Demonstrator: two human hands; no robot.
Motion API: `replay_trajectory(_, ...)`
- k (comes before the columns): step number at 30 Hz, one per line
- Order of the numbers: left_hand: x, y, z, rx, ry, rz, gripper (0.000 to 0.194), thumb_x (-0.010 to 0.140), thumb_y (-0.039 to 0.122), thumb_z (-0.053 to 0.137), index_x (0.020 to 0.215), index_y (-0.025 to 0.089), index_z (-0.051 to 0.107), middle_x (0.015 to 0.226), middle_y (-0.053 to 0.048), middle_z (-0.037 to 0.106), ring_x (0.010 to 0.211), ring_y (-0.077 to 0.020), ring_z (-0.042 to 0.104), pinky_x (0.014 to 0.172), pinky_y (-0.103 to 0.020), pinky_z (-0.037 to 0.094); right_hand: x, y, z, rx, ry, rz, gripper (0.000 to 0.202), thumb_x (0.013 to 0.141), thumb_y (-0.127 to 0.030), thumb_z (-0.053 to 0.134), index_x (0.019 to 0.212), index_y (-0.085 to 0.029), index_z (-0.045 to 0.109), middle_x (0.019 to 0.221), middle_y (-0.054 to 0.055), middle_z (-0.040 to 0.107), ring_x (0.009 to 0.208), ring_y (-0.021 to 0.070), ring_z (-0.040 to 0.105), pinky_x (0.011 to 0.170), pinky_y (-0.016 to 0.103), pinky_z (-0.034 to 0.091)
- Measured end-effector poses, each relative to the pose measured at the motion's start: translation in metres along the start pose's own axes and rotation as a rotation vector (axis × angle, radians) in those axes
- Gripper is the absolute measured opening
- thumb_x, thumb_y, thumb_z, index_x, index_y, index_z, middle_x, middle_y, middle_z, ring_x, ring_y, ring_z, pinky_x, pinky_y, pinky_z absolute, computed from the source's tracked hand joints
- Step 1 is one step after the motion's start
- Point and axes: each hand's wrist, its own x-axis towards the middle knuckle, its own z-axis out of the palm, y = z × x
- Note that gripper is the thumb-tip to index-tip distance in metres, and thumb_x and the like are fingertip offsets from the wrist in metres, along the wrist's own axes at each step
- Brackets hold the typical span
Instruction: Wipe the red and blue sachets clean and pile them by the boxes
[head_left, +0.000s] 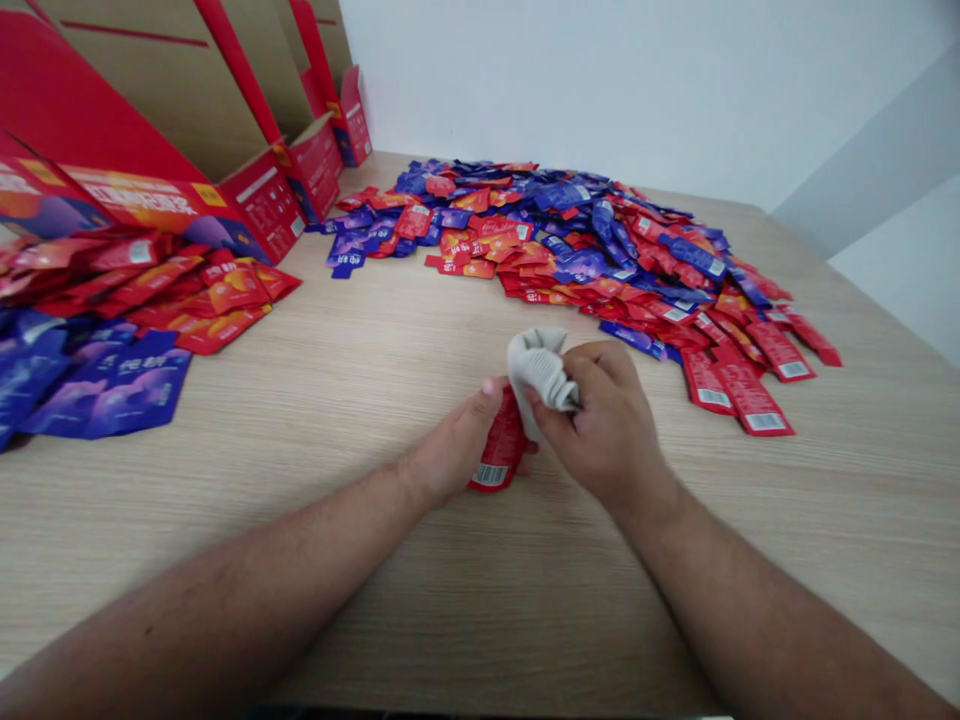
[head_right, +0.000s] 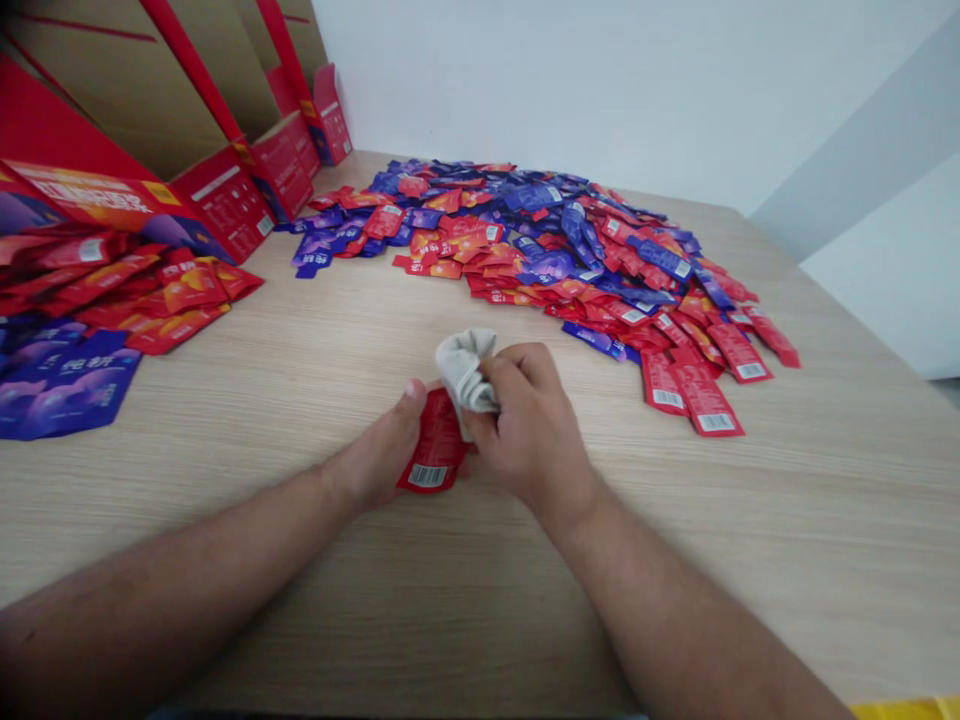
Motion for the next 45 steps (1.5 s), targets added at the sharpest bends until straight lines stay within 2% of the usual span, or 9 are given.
replay_trajectory(3, 0.001, 0.004, 0.004, 0.106, 0.016, -0.011, 0.072, 0.095, 0.076, 0.051, 0.135, 0.019, 0.069, 0.1, -0.015, 0.079, 0.076, -0.0242, 0.074, 0.064, -0.033, 0.059, 0.0, 0.0, 0.001, -0.043, 0.079, 0.068, 0.013, 0.092, -0.023, 0.068, 0.105, -0.022, 0.065, 0.099, 0.009, 0.062, 0.096, 0.0285, 0.06, 0.083, 0.045, 0.055)
replay_trajectory(8, 0.004, 0.013, 0.021, -0.104, 0.188, -0.033, 0.064, 0.109, 0.058, 0.029, 0.123, 0.013, 0.074, 0.092, -0.012, 0.079, 0.085, -0.024, 0.075, 0.08, -0.034, 0.06, -0.008, -0.018, 0.005, 0.114, -0.187, -0.089, 0.021, 0.093, -0.016, 0.065, 0.113, -0.021, 0.069, 0.103, 0.01, 0.064, 0.1, 0.0263, 0.061, 0.085, 0.042, 0.057)
replay_trajectory(11, 0.005, 0.017, 0.03, -0.15, 0.272, -0.03, 0.061, 0.111, 0.052, 0.029, 0.118, 0.011, 0.074, 0.092, -0.012, 0.079, 0.089, -0.0236, 0.076, 0.086, -0.034, 0.059, -0.011, -0.024, 0.008, 0.139, -0.199, -0.052, 0.021, 0.092, -0.016, 0.064, 0.112, -0.021, 0.068, 0.102, 0.009, 0.063, 0.099, 0.0261, 0.061, 0.086, 0.043, 0.058)
replay_trajectory(18, 0.007, 0.028, 0.02, -0.14, 0.391, 0.05, 0.054, 0.11, 0.05, 0.033, 0.118, 0.013, 0.071, 0.077, -0.008, 0.073, 0.066, -0.019, 0.069, 0.069, -0.03, 0.056, -0.018, -0.036, 0.013, 0.234, -0.429, 0.007, 0.011, 0.089, -0.016, 0.065, 0.099, -0.019, 0.065, 0.102, 0.009, 0.062, 0.096, 0.0247, 0.061, 0.084, 0.042, 0.058)
replay_trajectory(25, 0.004, 0.029, 0.022, -0.232, 0.306, -0.052, 0.052, 0.109, 0.051, 0.037, 0.127, 0.014, 0.069, 0.085, -0.007, 0.074, 0.072, -0.0198, 0.071, 0.076, -0.033, 0.058, -0.018, -0.035, 0.012, 0.182, -0.281, 0.041, 0.017, 0.089, -0.015, 0.065, 0.105, -0.021, 0.066, 0.102, 0.009, 0.062, 0.099, 0.0253, 0.061, 0.087, 0.042, 0.058)
replay_trajectory(30, 0.009, 0.034, 0.013, -0.205, 0.339, 0.001, 0.056, 0.109, 0.051, 0.03, 0.134, 0.014, 0.064, 0.081, -0.008, 0.074, 0.069, -0.0222, 0.072, 0.069, -0.034, 0.059, -0.019, -0.041, 0.009, 0.249, -0.524, -0.121, 0.015, 0.088, -0.015, 0.064, 0.102, -0.019, 0.069, 0.102, 0.008, 0.062, 0.09, 0.022, 0.06, 0.08, 0.038, 0.057)
replay_trajectory(36, 0.01, 0.038, 0.013, -0.182, 0.359, 0.0, 0.059, 0.108, 0.054, 0.033, 0.136, 0.013, 0.064, 0.084, -0.01, 0.075, 0.071, -0.0233, 0.074, 0.073, -0.036, 0.06, -0.015, -0.035, 0.006, 0.234, -0.622, -0.107, 0.014, 0.086, -0.02, 0.07, 0.099, -0.021, 0.07, 0.099, 0.005, 0.06, 0.085, 0.0198, 0.058, 0.074, 0.035, 0.055)
replay_trajectory(39, 0.008, 0.034, 0.019, -0.198, 0.351, -0.021, 0.057, 0.108, 0.056, 0.035, 0.127, 0.013, 0.068, 0.086, -0.011, 0.077, 0.074, -0.023, 0.074, 0.076, -0.037, 0.062, -0.011, -0.024, 0.006, 0.199, -0.548, -0.113, 0.015, 0.086, -0.018, 0.068, 0.101, -0.02, 0.07, 0.101, 0.007, 0.062, 0.09, 0.0216, 0.06, 0.079, 0.037, 0.056)
replay_trajectory(45, 0.008, 0.016, 0.031, -0.216, 0.246, -0.152, 0.041, 0.11, 0.041, 0.041, 0.123, 0.016, 0.07, 0.097, -0.011, 0.08, 0.084, -0.0254, 0.077, 0.082, -0.043, 0.064, -0.001, 0.001, 0.011, 0.035, -0.165, 0.025, 0.011, 0.091, -0.02, 0.064, 0.101, -0.021, 0.068, 0.099, 0.009, 0.061, 0.096, 0.0265, 0.061, 0.085, 0.042, 0.056)
